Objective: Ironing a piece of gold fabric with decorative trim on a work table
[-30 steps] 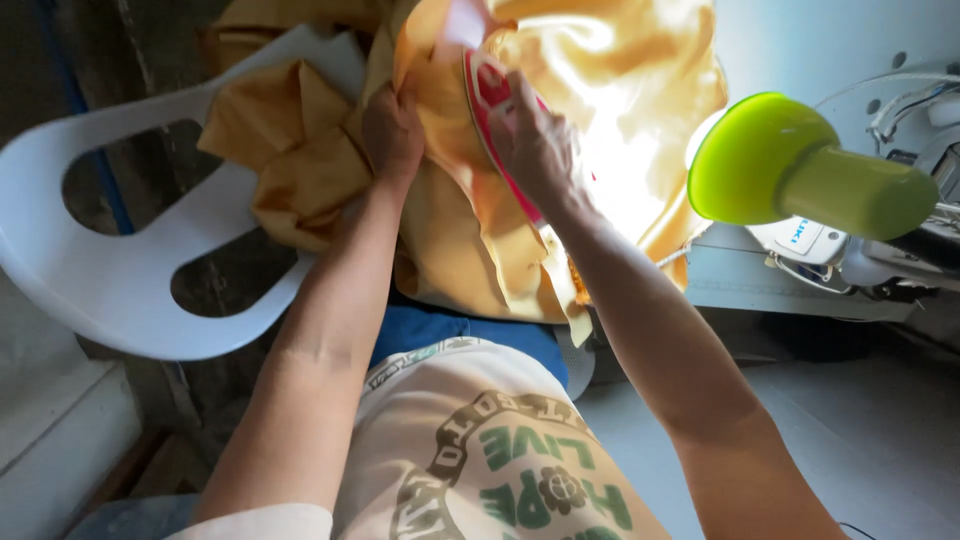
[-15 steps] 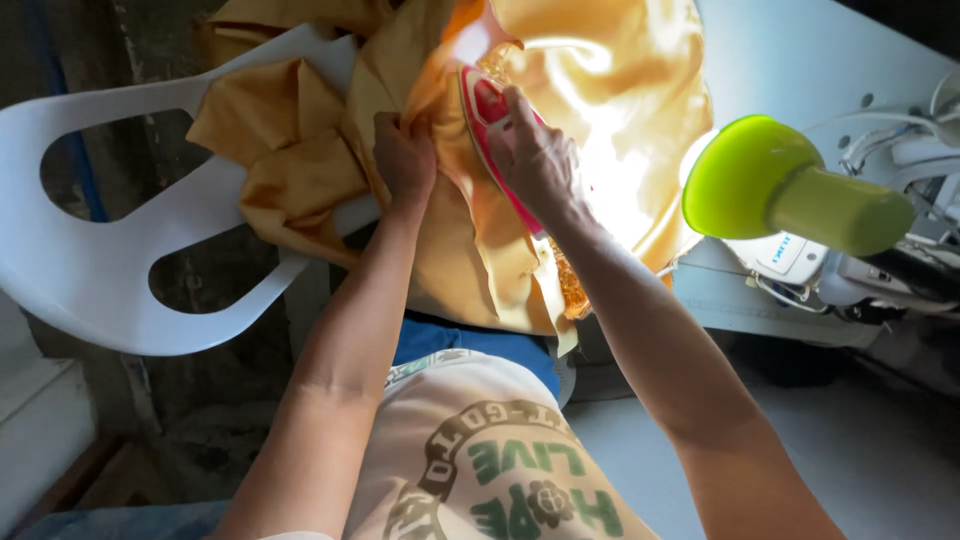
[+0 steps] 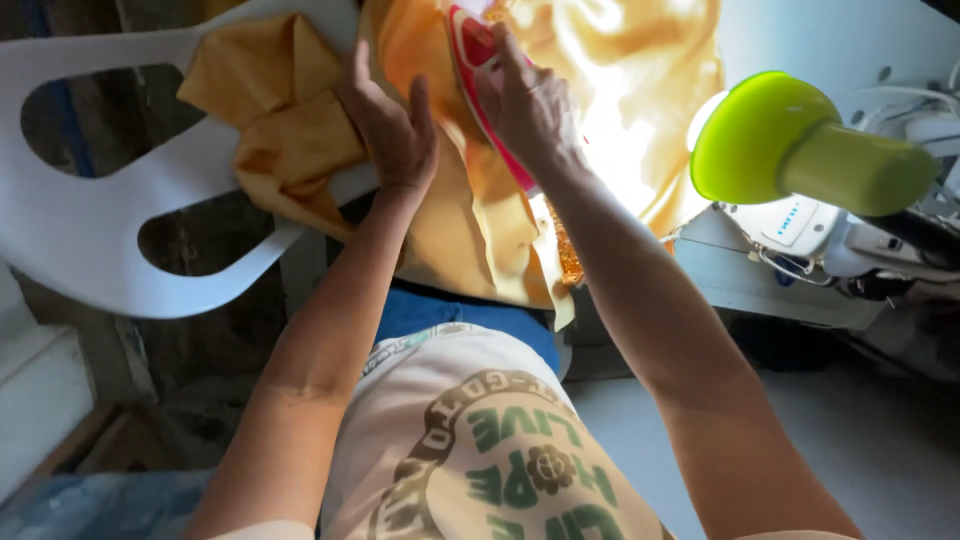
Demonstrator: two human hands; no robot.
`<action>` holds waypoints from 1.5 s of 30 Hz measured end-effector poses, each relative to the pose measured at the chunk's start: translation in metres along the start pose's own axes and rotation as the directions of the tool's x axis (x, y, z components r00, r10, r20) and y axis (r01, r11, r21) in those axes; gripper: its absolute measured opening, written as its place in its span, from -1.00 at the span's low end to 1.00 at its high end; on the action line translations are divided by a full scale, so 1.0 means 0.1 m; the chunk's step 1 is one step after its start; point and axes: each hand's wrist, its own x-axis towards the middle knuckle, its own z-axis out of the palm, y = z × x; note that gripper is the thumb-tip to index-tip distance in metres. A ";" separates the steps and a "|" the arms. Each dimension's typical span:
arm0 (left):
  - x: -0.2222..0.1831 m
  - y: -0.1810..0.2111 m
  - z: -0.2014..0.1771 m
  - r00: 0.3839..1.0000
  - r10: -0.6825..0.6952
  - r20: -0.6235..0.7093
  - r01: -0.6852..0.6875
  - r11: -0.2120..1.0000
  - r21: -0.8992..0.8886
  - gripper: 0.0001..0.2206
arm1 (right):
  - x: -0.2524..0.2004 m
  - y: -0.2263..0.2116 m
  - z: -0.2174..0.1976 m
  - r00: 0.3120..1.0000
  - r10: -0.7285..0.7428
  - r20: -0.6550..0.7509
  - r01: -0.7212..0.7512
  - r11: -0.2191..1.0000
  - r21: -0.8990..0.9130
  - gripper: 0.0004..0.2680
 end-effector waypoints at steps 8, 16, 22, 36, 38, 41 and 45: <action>0.49 0.39 0.31 0.352 0.307 0.884 -0.501 0.860 -0.099 0.06 | -0.60 0.02 0.00 0.963 0.258 0.076 -0.268 0.911 0.313 -0.62; 0.47 0.09 0.33 0.307 0.354 0.883 -0.739 0.674 -0.014 -0.28 | -0.81 -0.01 -0.24 0.836 0.499 0.229 -0.542 0.815 0.205 -0.60; 0.62 0.10 0.32 0.342 0.486 0.804 -0.656 0.736 -0.165 -0.35 | -0.55 -0.01 -0.20 0.936 0.347 0.053 -0.348 0.898 0.269 -0.70; 0.42 -0.06 0.32 0.560 0.292 0.775 -0.212 0.955 -0.207 -0.17 | -0.17 0.07 0.04 0.983 0.159 -0.091 -0.122 0.939 0.322 -0.81; 0.53 0.11 0.30 0.570 0.292 0.768 -0.154 0.956 -0.250 -0.27 | 0.05 0.13 0.05 0.987 0.064 -0.150 -0.046 0.991 0.122 -0.79; 0.48 -0.02 0.36 0.565 0.284 0.775 -0.046 0.948 -0.315 -0.23 | 0.09 0.08 0.00 0.987 0.094 -0.131 -0.072 0.984 0.164 -0.81; 0.45 -0.04 0.34 0.582 0.257 0.772 -0.056 0.959 -0.277 -0.19 | -0.09 0.09 0.02 0.980 0.192 -0.055 -0.167 0.937 0.306 -0.77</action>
